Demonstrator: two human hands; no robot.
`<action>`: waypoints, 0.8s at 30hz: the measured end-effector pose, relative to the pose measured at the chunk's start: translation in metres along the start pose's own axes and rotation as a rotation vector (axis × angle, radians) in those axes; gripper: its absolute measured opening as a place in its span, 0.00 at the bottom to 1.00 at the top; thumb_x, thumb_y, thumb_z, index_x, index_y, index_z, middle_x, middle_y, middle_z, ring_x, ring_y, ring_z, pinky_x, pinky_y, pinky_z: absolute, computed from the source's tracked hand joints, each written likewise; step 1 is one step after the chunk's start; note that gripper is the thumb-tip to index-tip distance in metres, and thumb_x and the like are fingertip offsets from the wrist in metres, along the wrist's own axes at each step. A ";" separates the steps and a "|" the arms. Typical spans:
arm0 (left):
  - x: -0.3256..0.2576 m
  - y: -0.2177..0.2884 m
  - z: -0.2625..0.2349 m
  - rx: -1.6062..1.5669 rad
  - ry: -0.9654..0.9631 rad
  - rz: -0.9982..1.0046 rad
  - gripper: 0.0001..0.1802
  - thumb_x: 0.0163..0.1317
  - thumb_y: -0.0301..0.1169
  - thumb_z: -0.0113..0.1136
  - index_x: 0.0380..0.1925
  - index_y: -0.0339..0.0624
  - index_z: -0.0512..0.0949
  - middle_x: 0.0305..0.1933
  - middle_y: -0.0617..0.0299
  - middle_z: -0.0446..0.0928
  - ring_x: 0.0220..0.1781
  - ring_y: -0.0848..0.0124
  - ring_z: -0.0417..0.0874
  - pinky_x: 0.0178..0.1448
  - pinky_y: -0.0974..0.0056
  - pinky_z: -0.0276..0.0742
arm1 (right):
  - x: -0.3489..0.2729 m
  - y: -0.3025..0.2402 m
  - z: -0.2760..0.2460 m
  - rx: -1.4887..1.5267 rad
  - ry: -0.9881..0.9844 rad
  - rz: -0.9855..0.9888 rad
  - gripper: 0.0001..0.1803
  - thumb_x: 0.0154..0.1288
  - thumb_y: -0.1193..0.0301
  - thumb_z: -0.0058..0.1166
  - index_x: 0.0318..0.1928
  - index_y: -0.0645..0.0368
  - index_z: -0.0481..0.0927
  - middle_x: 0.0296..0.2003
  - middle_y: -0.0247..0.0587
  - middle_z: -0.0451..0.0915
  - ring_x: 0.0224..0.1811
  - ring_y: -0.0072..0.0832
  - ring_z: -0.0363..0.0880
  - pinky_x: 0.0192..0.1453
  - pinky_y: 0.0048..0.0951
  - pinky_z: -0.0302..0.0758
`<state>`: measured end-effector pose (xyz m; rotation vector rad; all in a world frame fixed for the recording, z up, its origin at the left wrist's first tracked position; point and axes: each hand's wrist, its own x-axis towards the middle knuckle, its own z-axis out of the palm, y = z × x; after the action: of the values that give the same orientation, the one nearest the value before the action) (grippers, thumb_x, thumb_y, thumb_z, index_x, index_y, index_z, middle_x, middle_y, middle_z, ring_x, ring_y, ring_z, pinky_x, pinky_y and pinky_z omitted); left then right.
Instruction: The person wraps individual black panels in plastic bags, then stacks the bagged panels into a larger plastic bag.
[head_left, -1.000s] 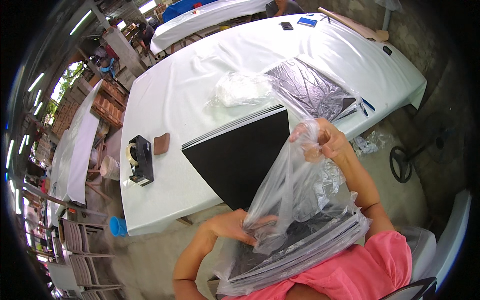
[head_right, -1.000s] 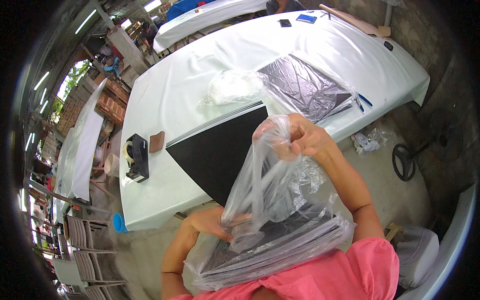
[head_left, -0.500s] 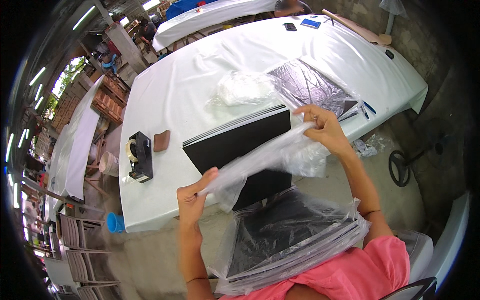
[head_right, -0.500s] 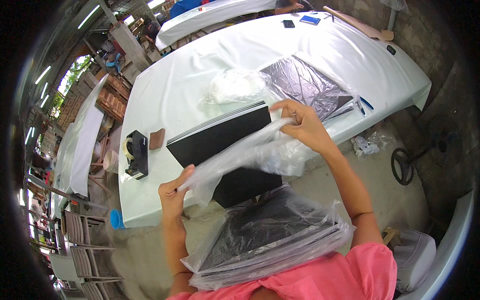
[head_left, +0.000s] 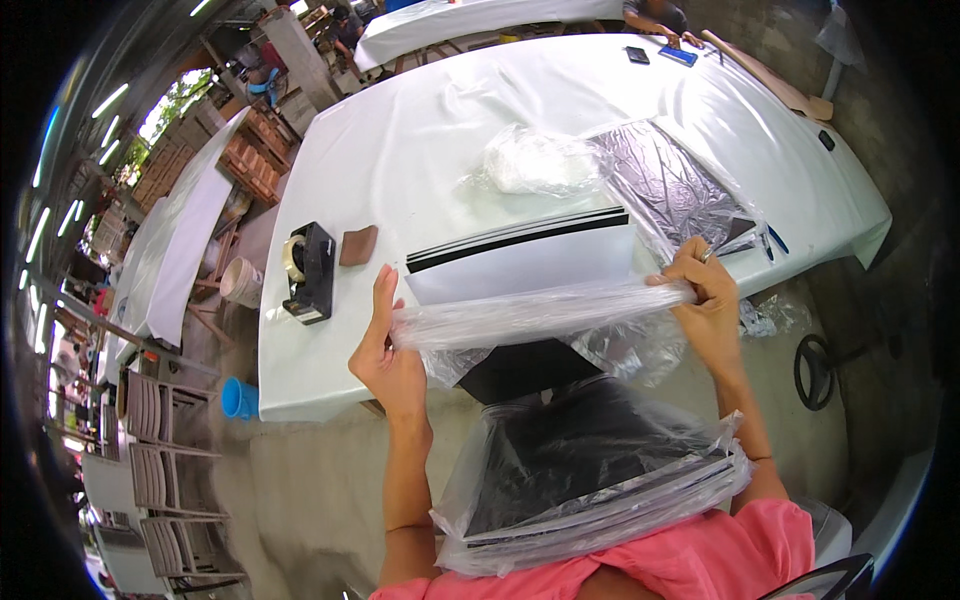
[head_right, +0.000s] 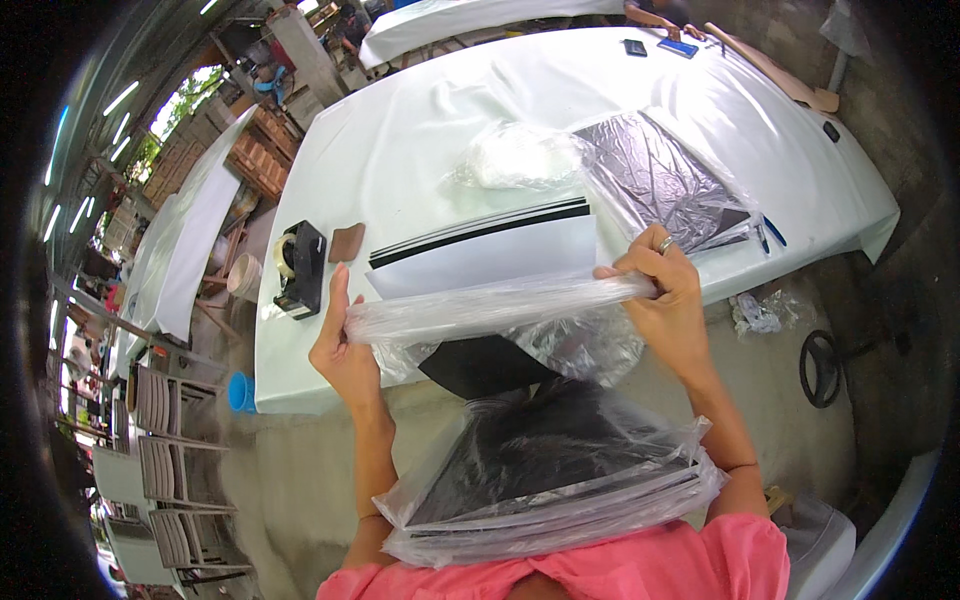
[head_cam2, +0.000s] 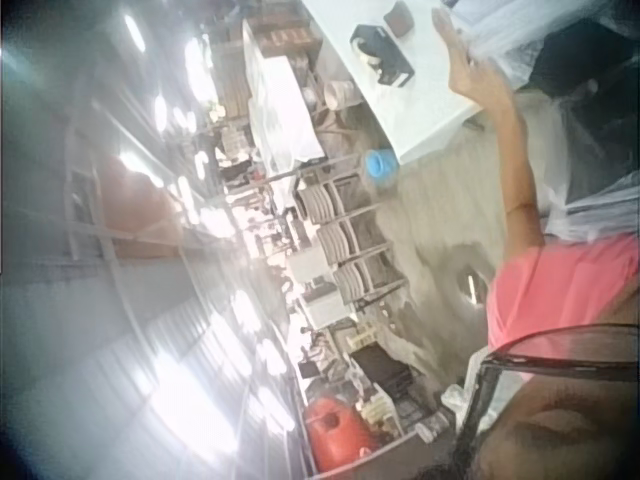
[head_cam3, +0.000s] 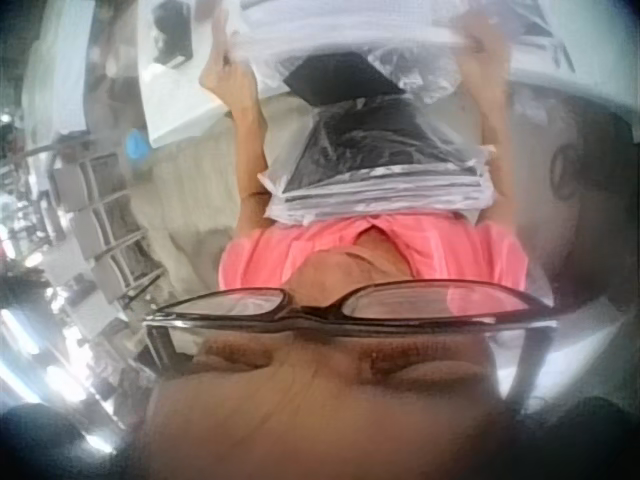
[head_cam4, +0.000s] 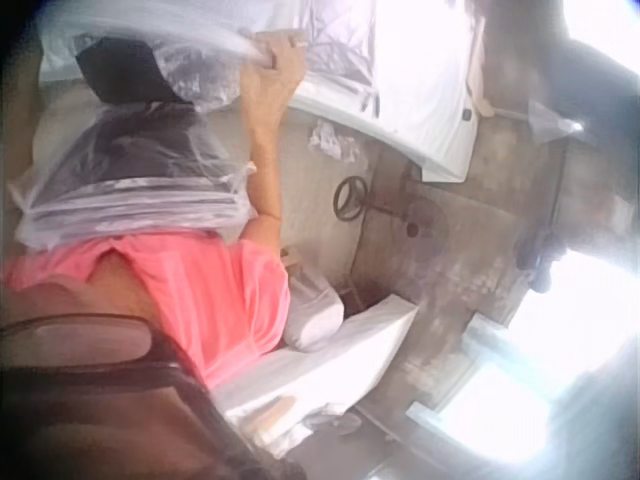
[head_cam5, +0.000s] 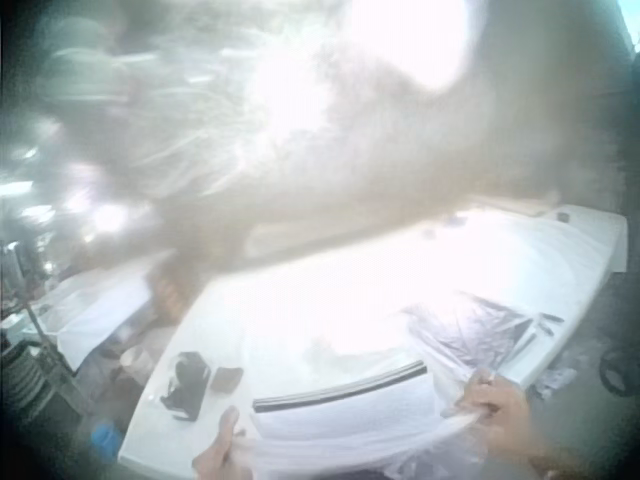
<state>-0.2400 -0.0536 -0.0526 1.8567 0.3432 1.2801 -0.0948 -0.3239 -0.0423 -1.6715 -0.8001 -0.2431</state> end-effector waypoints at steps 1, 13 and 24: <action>0.003 0.004 -0.002 -0.075 -0.046 -0.078 0.29 0.49 0.08 0.42 0.53 0.34 0.73 0.56 0.53 0.74 0.58 0.66 0.74 0.60 0.65 0.68 | 0.001 -0.001 -0.008 0.131 -0.090 0.071 0.08 0.45 0.83 0.60 0.23 0.67 0.72 0.29 0.29 0.65 0.27 0.15 0.60 0.28 0.19 0.54; 0.015 -0.060 -0.056 -0.307 -1.126 -0.853 0.21 0.57 0.22 0.53 0.52 0.29 0.72 0.54 0.54 0.74 0.51 0.70 0.76 0.58 0.64 0.68 | 0.022 0.022 -0.016 0.468 -0.559 0.730 0.12 0.51 0.76 0.62 0.38 0.67 0.79 0.31 0.38 0.81 0.30 0.18 0.77 0.37 0.17 0.72; -0.068 -0.125 -0.034 -1.223 -0.848 -0.989 0.22 0.62 0.31 0.53 0.55 0.34 0.70 0.57 0.52 0.72 0.58 0.60 0.73 0.62 0.56 0.67 | 0.010 0.060 -0.003 0.780 -0.432 0.909 0.16 0.58 0.78 0.52 0.48 0.68 0.72 0.39 0.44 0.79 0.39 0.26 0.80 0.44 0.23 0.77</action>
<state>-0.2711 -0.0032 -0.1860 0.7601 -0.0442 -0.1249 -0.0497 -0.3269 -0.0828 -1.1719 -0.2865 0.9712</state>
